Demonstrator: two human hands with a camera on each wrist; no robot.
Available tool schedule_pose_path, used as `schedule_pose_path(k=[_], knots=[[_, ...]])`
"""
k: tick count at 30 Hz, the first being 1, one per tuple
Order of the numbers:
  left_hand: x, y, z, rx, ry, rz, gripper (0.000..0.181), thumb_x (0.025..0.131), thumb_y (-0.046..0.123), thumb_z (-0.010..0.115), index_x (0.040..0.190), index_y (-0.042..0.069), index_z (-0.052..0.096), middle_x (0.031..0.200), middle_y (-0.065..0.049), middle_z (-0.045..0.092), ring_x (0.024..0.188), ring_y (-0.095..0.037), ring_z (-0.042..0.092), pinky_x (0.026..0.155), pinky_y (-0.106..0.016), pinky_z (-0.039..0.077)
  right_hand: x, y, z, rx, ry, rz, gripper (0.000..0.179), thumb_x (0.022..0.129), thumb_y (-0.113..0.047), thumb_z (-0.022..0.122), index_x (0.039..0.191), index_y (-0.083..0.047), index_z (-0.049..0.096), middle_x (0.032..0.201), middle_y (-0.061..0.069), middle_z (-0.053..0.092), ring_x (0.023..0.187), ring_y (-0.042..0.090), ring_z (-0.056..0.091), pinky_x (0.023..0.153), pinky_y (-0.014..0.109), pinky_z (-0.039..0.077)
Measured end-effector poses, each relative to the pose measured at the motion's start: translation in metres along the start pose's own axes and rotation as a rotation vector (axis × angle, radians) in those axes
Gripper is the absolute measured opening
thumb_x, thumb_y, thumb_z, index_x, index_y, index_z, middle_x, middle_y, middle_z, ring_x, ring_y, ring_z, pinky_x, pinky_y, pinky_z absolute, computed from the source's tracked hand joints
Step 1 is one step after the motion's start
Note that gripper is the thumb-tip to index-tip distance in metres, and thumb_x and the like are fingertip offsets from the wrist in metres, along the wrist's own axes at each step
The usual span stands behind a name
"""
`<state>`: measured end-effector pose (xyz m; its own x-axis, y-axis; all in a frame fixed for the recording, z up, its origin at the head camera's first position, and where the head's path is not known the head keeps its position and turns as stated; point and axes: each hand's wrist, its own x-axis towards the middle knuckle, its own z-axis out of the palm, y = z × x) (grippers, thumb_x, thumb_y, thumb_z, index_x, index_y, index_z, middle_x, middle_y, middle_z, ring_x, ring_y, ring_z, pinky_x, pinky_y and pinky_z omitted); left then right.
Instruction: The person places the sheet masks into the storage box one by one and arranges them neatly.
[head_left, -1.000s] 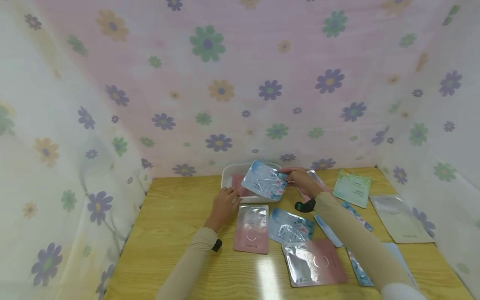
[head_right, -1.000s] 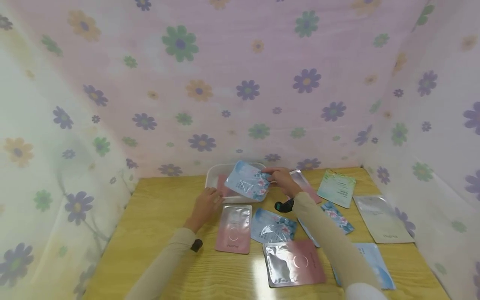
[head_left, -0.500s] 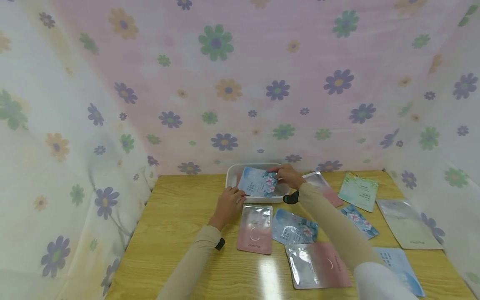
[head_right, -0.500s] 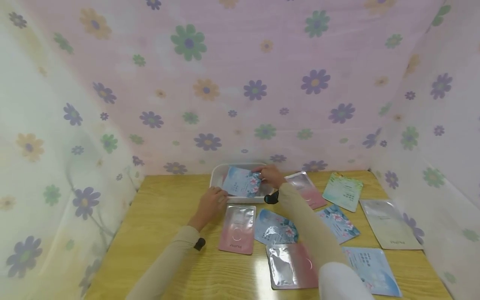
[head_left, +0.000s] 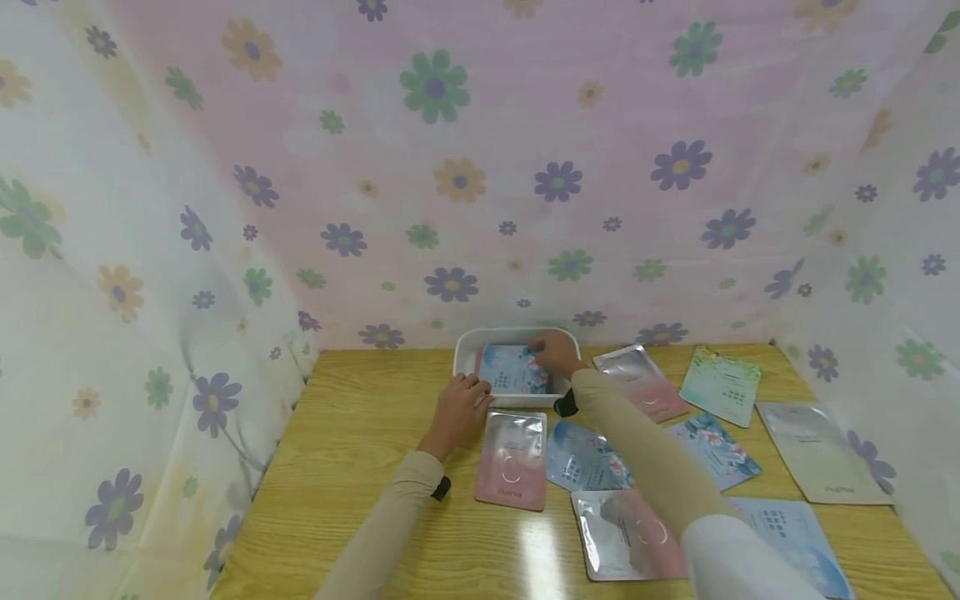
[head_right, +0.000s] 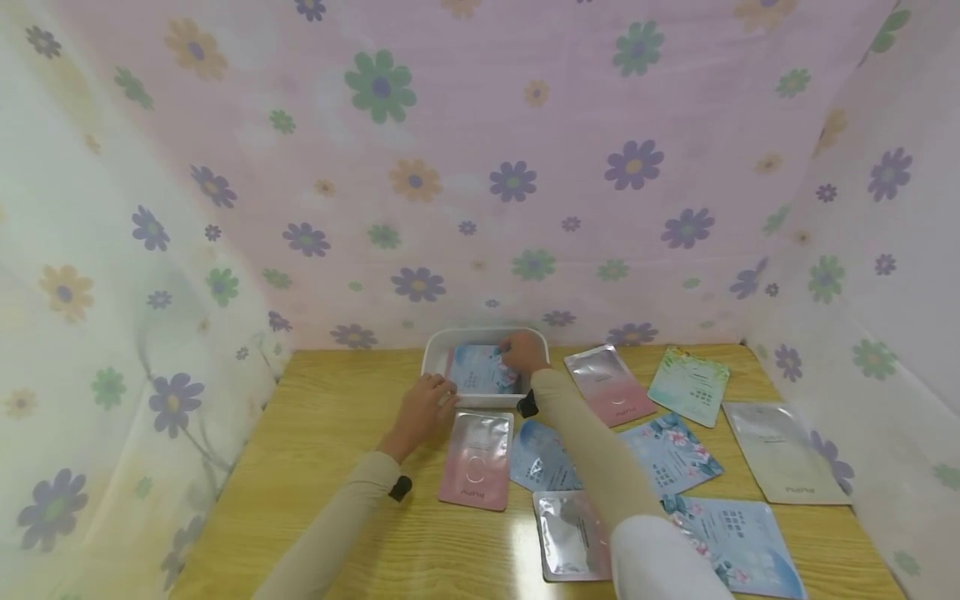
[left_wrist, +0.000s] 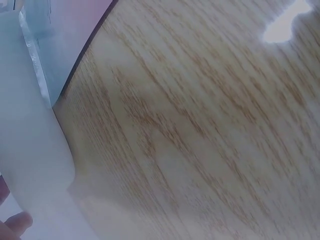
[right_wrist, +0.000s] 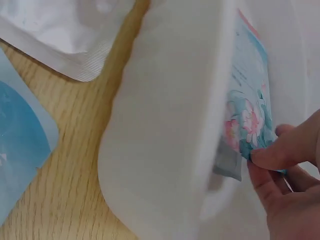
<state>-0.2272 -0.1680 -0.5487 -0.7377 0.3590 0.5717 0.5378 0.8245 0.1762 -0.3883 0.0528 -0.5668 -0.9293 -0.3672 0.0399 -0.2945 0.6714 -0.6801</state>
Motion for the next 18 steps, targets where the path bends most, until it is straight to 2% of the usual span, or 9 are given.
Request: schedule_pose_path(k=[3, 5, 8, 9, 10, 12, 13, 16, 18], knots=[[0.000, -0.001, 0.000, -0.001, -0.006, -0.003, 0.011, 0.084, 0.019, 0.073, 0.088, 0.011, 0.067, 0.084, -0.002, 0.059, 0.075, -0.020, 0.051, 0.071, -0.036, 0.049, 0.031, 0.050, 0.037, -0.017, 0.095, -0.106, 0.035, 0.056, 0.003, 0.068, 0.091, 0.000, 0.074, 0.096, 0.015, 0.068, 0.088, 0.029, 0.060, 0.079, 0.035, 0.048], [0.000, 0.000, 0.000, -0.001, -0.008, -0.001, 0.011, 0.084, 0.020, 0.073, 0.088, 0.011, 0.067, 0.084, -0.002, 0.059, 0.075, -0.019, 0.051, 0.070, -0.035, 0.048, 0.047, 0.082, 0.058, -0.032, 0.162, -0.195, 0.035, 0.054, 0.002, 0.067, 0.089, 0.002, 0.072, 0.090, 0.015, 0.066, 0.088, 0.031, 0.058, 0.080, 0.035, 0.046], [0.000, 0.000, 0.002, -0.003, -0.010, 0.001, 0.012, 0.084, 0.020, 0.073, 0.088, 0.011, 0.067, 0.084, -0.002, 0.059, 0.075, -0.019, 0.051, 0.070, -0.035, 0.049, 0.053, 0.095, 0.068, -0.126, 0.195, -0.232, 0.038, 0.055, 0.003, 0.066, 0.094, 0.007, 0.069, 0.093, 0.019, 0.062, 0.092, 0.035, 0.055, 0.085, 0.036, 0.044], [0.001, 0.000, 0.002, -0.002, -0.015, 0.000, 0.012, 0.084, 0.021, 0.072, 0.088, 0.011, 0.067, 0.085, -0.002, 0.059, 0.075, -0.019, 0.051, 0.071, -0.035, 0.049, 0.049, 0.089, 0.063, -0.145, 0.160, -0.218, 0.039, 0.058, 0.004, 0.067, 0.097, 0.007, 0.068, 0.097, 0.019, 0.062, 0.096, 0.035, 0.055, 0.089, 0.037, 0.043], [0.001, 0.000, 0.002, -0.001, -0.021, -0.003, 0.012, 0.084, 0.021, 0.072, 0.089, 0.011, 0.067, 0.085, -0.002, 0.059, 0.076, -0.019, 0.051, 0.072, -0.035, 0.049, 0.046, 0.086, 0.058, -0.140, 0.152, -0.247, 0.040, 0.060, 0.003, 0.067, 0.099, 0.007, 0.068, 0.098, 0.018, 0.060, 0.096, 0.033, 0.054, 0.090, 0.034, 0.043], [0.002, -0.001, 0.002, 0.004, -0.033, -0.011, 0.012, 0.085, 0.022, 0.071, 0.090, 0.011, 0.067, 0.087, -0.002, 0.060, 0.077, -0.019, 0.052, 0.074, -0.036, 0.050, 0.033, 0.063, 0.042, -0.157, 0.120, -0.260, 0.042, 0.059, 0.004, 0.066, 0.101, 0.010, 0.066, 0.099, 0.021, 0.060, 0.097, 0.034, 0.054, 0.089, 0.033, 0.043], [0.003, -0.001, 0.001, 0.005, -0.040, -0.016, 0.012, 0.085, 0.022, 0.071, 0.090, 0.011, 0.067, 0.087, -0.002, 0.060, 0.078, -0.019, 0.052, 0.075, -0.036, 0.050, 0.023, 0.045, 0.030, -0.144, 0.077, -0.240, 0.043, 0.061, 0.005, 0.067, 0.104, 0.010, 0.066, 0.102, 0.020, 0.060, 0.099, 0.033, 0.054, 0.090, 0.034, 0.044], [0.003, -0.002, 0.000, 0.008, -0.055, -0.031, 0.012, 0.086, 0.022, 0.071, 0.091, 0.011, 0.068, 0.088, -0.002, 0.061, 0.080, -0.019, 0.053, 0.074, -0.035, 0.050, -0.006, -0.004, 0.000, -0.077, 0.030, -0.245, 0.044, 0.060, 0.008, 0.062, 0.104, 0.011, 0.066, 0.102, 0.021, 0.064, 0.096, 0.034, 0.058, 0.083, 0.037, 0.048], [0.002, -0.002, -0.001, -0.001, -0.061, -0.037, 0.013, 0.085, 0.021, 0.072, 0.091, 0.010, 0.068, 0.088, -0.003, 0.061, 0.080, -0.020, 0.053, 0.072, -0.034, 0.049, -0.026, -0.041, -0.021, -0.057, -0.035, -0.179, 0.045, 0.064, 0.014, 0.057, 0.109, 0.012, 0.063, 0.109, 0.025, 0.063, 0.099, 0.038, 0.060, 0.080, 0.043, 0.050]])
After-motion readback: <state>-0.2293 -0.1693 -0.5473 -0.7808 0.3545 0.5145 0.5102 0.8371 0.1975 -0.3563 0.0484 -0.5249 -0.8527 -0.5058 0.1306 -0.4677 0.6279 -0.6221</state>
